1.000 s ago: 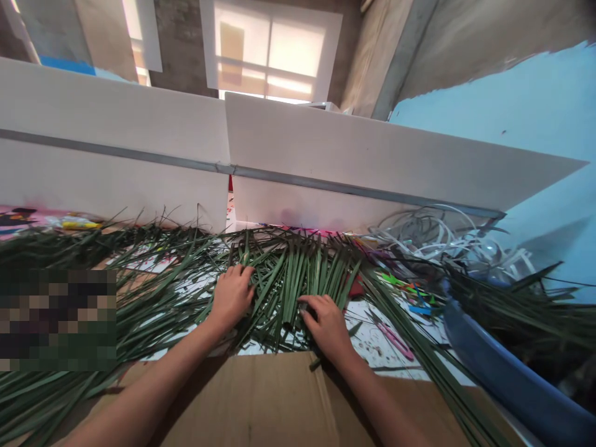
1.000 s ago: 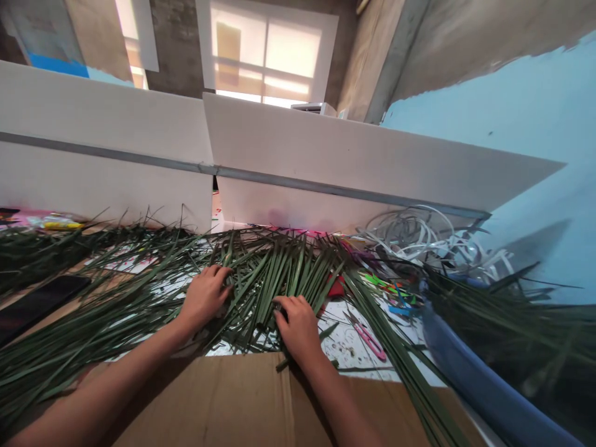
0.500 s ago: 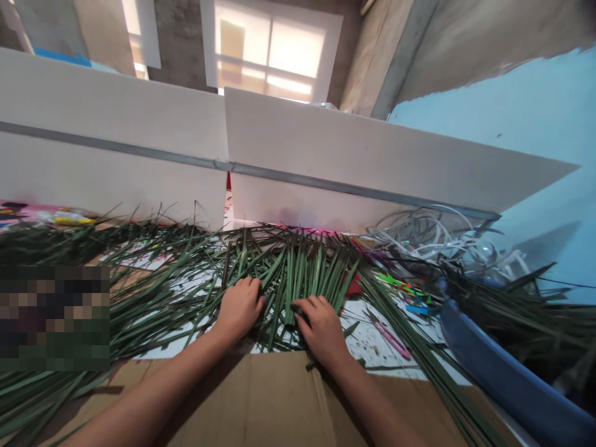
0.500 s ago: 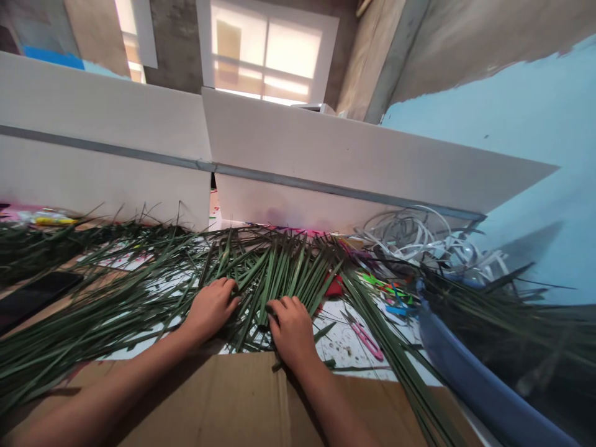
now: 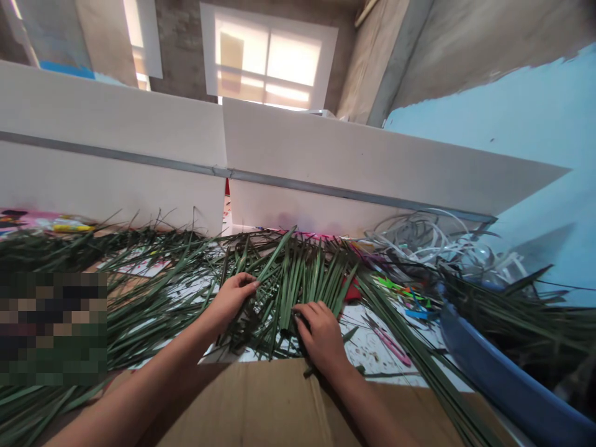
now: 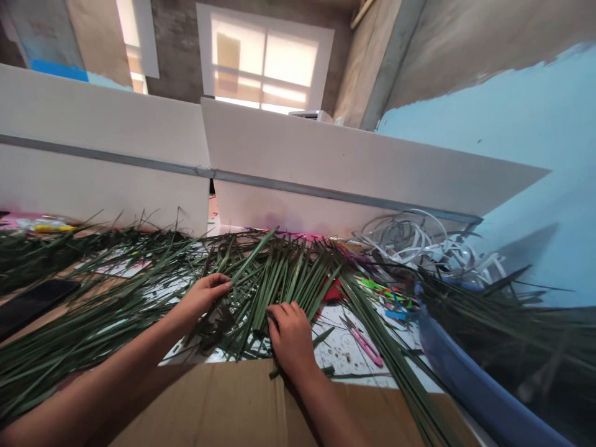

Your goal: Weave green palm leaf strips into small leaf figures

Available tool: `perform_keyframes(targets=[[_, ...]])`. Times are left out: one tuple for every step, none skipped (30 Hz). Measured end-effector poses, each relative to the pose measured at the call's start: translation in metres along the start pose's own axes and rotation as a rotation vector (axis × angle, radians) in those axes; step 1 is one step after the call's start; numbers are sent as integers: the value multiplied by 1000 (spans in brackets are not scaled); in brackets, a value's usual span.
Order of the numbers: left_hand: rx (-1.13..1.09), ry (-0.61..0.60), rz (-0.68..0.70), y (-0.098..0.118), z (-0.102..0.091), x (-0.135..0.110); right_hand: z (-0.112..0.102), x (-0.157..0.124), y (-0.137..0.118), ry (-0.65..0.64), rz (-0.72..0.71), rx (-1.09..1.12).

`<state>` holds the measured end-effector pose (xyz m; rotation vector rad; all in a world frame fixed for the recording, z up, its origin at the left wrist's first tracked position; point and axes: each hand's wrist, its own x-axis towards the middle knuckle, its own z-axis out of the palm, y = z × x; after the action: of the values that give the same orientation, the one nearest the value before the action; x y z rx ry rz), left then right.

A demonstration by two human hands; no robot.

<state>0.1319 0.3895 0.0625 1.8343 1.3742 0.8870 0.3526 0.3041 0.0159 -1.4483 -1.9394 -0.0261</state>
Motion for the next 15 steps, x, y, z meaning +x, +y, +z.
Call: perform_keyframes(targets=[[-51, -12, 12, 4, 1, -2, -1, 1, -1, 19, 17, 54], [-103, -34, 28, 9, 2, -5, -2, 2, -2, 42, 45, 127], [-162, -74, 44, 13, 4, -8, -4, 4, -4, 68, 87, 224], [-227, -129, 62, 16, 7, -11, -6, 6, -5, 94, 144, 346], [-289, -197, 79, 19, 9, -15, -8, 8, -6, 119, 211, 487], [-338, -266, 96, 22, 12, -18, -11, 11, -7, 140, 285, 632], [-366, -329, 113, 23, 14, -20, -14, 14, -7, 169, 355, 772], [-363, -376, 132, 24, 15, -22, -17, 16, -7, 201, 415, 886], [-327, -396, 153, 25, 16, -23, -21, 19, -6, 241, 457, 965], [-273, -397, 178, 24, 15, -22, -24, 22, -6, 287, 480, 1010], [-207, -378, 205, 24, 14, -22, -28, 24, -5, 331, 490, 1028], [-135, -341, 232, 24, 11, -20, -31, 26, -5, 369, 490, 1030], [-61, -280, 259, 24, 8, -18, -35, 27, -5, 397, 485, 1025], [6, -193, 287, 24, 4, -16, -39, 28, -7, 417, 483, 1023], [61, -89, 315, 26, 0, -15, -43, 28, -9, 438, 475, 1018]])
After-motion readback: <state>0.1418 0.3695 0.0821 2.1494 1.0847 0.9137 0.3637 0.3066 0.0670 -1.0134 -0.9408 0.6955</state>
